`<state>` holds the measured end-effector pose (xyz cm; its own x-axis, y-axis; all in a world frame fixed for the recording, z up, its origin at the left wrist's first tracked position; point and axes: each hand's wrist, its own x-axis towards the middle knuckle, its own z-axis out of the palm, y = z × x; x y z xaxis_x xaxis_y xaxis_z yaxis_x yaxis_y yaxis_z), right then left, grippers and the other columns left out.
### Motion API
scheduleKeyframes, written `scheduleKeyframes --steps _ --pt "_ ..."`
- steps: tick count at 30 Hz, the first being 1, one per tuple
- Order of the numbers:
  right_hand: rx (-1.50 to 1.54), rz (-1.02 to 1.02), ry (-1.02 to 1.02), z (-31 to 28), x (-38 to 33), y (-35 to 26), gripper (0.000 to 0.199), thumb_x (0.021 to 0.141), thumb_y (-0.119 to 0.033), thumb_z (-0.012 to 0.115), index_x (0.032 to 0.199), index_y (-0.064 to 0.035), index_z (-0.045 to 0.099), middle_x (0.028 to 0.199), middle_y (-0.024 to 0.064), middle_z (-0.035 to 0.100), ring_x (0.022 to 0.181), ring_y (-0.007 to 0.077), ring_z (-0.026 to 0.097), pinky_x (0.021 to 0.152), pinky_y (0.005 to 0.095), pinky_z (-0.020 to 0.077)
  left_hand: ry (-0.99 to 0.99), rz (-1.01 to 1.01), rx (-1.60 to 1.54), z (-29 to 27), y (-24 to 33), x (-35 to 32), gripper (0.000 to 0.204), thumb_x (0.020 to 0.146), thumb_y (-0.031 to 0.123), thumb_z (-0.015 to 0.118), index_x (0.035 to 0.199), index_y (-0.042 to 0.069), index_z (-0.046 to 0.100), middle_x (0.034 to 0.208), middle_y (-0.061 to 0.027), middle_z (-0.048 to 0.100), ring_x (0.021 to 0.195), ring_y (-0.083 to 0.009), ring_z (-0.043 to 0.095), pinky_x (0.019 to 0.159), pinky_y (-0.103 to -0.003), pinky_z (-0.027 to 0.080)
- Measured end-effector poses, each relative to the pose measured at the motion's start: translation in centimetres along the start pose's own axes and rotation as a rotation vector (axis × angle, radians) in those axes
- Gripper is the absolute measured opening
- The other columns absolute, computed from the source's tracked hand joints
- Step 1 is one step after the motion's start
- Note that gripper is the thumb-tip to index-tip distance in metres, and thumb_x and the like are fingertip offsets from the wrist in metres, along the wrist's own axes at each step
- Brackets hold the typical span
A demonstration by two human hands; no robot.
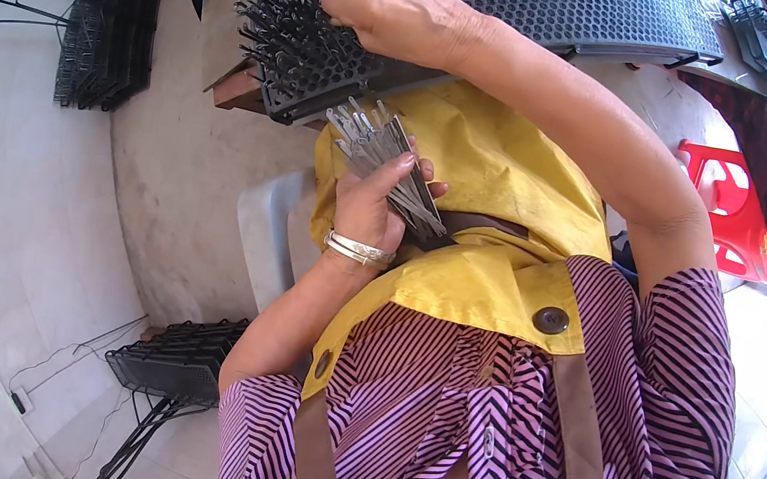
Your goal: Sorting thin metal rods and inserting them individually into a perforated organizing tray.
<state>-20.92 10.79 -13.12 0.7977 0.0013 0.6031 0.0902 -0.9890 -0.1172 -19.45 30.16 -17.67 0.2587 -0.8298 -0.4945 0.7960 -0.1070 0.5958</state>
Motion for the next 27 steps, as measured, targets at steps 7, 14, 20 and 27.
scheduleKeyframes --steps 7,14,20,27 --pt "0.16 0.296 0.306 -1.4 -3.6 -4.2 0.02 0.071 -0.01 0.066 0.087 -0.0008 0.058 0.067 0.0108 0.055 0.055 0.0228 0.056 0.048 0.0293 0.0438 0.019 -0.004 0.016 0.2 0.2 -0.2 0.018 0.077 0.004 0.055 0.095 0.0 0.051 0.08 -0.0079 0.056 0.071 -0.0192 0.058 0.063 -0.037 0.053" --pt "0.779 0.819 -0.142 -1.6 -7.5 -6.9 0.014 0.073 -0.005 0.064 0.082 0.0024 0.058 0.06 0.0055 0.057 0.052 0.0071 0.052 0.045 0.0227 0.04 -0.032 0.0 0.02 0.6 0.3 0.0 0.017 0.078 0.002 0.055 0.094 0.0 0.051 0.08 -0.0086 0.056 0.071 -0.0198 0.058 0.062 -0.036 0.053" --pt "1.018 1.068 -0.025 -3.4 -6.6 -5.5 0.006 0.076 -0.001 0.06 0.08 0.0022 0.059 0.061 0.0027 0.057 0.049 0.0048 0.051 0.045 0.0183 0.0416 0.005 -0.026 0.019 -0.2 -0.1 0.0 0.013 0.079 0.005 0.056 0.091 0.002 0.051 0.079 -0.0073 0.056 0.072 -0.0197 0.058 0.062 -0.037 0.053" --pt "0.859 0.939 0.522 -4.0 -3.3 -3.6 0.005 0.075 0.002 0.06 0.079 0.0009 0.057 0.062 0.0062 0.057 0.05 0.0099 0.054 0.046 0.0221 0.0417 -0.007 -0.047 -0.044 -0.2 -0.1 0.0 0.01 0.08 0.007 0.053 0.089 0.003 0.052 0.078 -0.0069 0.056 0.073 -0.0188 0.057 0.063 -0.037 0.052"
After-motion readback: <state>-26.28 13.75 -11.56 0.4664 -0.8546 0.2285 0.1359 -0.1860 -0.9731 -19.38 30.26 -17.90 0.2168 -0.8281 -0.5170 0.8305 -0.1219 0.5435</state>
